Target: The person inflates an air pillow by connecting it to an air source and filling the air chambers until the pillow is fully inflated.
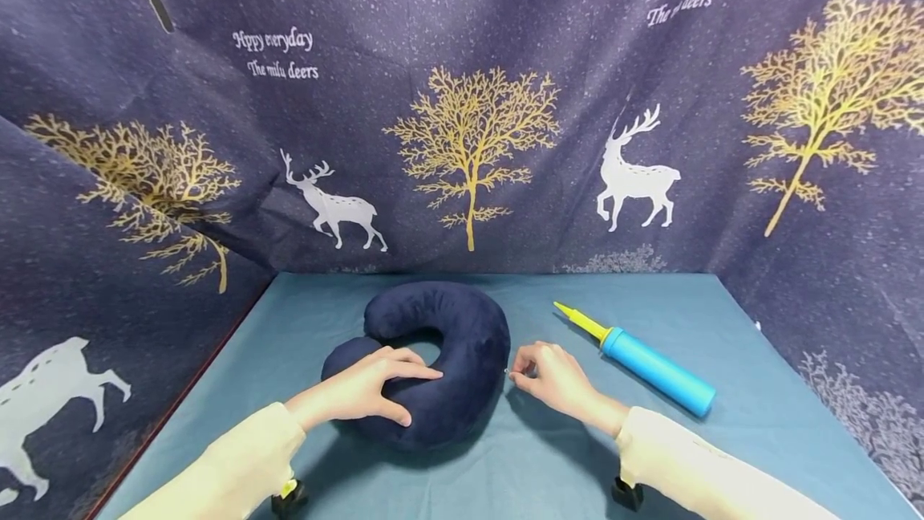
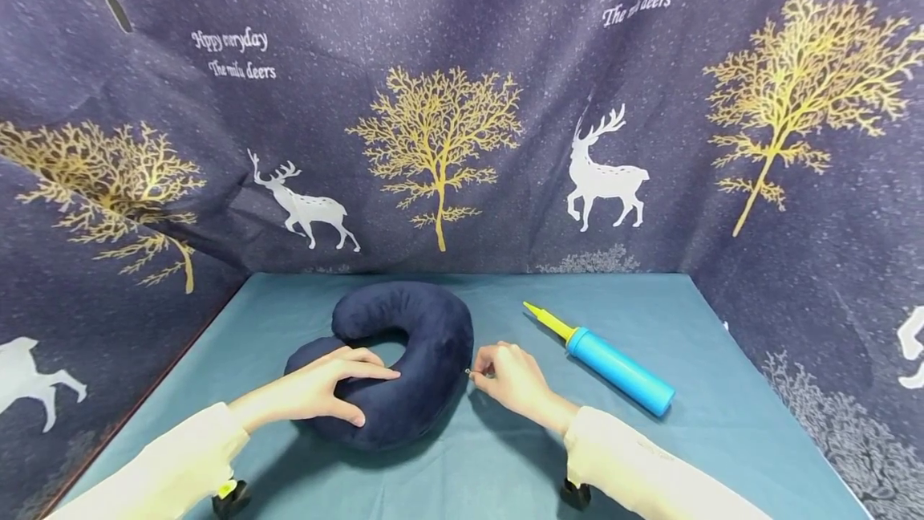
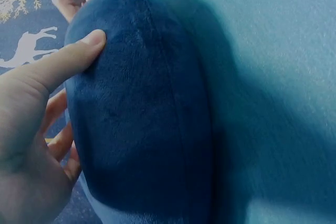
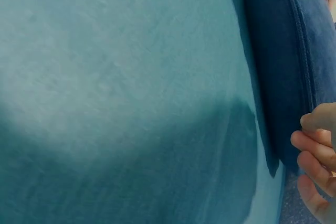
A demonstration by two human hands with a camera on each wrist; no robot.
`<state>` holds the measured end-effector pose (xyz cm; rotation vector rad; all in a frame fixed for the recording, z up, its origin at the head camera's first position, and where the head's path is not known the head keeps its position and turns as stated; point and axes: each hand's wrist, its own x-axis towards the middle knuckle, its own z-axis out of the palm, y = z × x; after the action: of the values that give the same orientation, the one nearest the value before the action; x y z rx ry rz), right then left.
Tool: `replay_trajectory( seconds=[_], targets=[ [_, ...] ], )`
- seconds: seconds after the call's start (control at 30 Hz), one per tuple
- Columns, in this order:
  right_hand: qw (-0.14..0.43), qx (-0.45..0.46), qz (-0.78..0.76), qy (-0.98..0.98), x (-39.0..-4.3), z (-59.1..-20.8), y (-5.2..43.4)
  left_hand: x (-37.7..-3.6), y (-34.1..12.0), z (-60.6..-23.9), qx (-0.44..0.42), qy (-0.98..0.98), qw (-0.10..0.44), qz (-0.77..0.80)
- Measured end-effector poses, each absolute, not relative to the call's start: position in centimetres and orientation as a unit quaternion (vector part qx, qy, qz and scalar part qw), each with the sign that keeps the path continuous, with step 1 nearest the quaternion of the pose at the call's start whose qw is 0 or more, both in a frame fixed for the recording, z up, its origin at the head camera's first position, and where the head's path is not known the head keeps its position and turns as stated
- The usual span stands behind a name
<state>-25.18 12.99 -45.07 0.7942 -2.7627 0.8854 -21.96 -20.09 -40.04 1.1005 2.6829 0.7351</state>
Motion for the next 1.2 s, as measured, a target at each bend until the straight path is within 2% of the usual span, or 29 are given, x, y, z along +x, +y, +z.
replay_trajectory(
  seconds=[0.23, 0.47, 0.73, 0.87, 1.07, 1.2],
  targets=[
    [0.066, 0.275, 0.312, -0.907, -24.6, -45.3, 13.4, -22.6, -20.8, -39.5, 0.391, 0.89, 0.088, 0.218],
    [0.071, 0.307, 0.329, -0.89, -24.6, -45.7, 13.8, -23.3, -21.5, -39.7, 0.434, 0.879, 0.063, 0.189],
    [0.057, 0.311, 0.343, -0.885, -24.2, -45.6, 13.7, -23.5, -21.9, -39.3, 0.438, 0.882, 0.053, 0.166],
    [0.052, 0.31, 0.344, -0.885, -24.0, -45.7, 13.7, -22.8, -21.1, -38.8, 0.41, 0.893, 0.04, 0.181],
    [0.053, 0.306, 0.342, -0.887, -24.0, -46.0, 13.8, -21.4, -17.9, -38.5, 0.301, 0.932, 0.023, 0.2],
    [0.054, 0.307, 0.344, -0.886, -24.1, -46.0, 13.8, -20.9, -16.1, -38.8, 0.259, 0.94, 0.019, 0.222]
  ],
)
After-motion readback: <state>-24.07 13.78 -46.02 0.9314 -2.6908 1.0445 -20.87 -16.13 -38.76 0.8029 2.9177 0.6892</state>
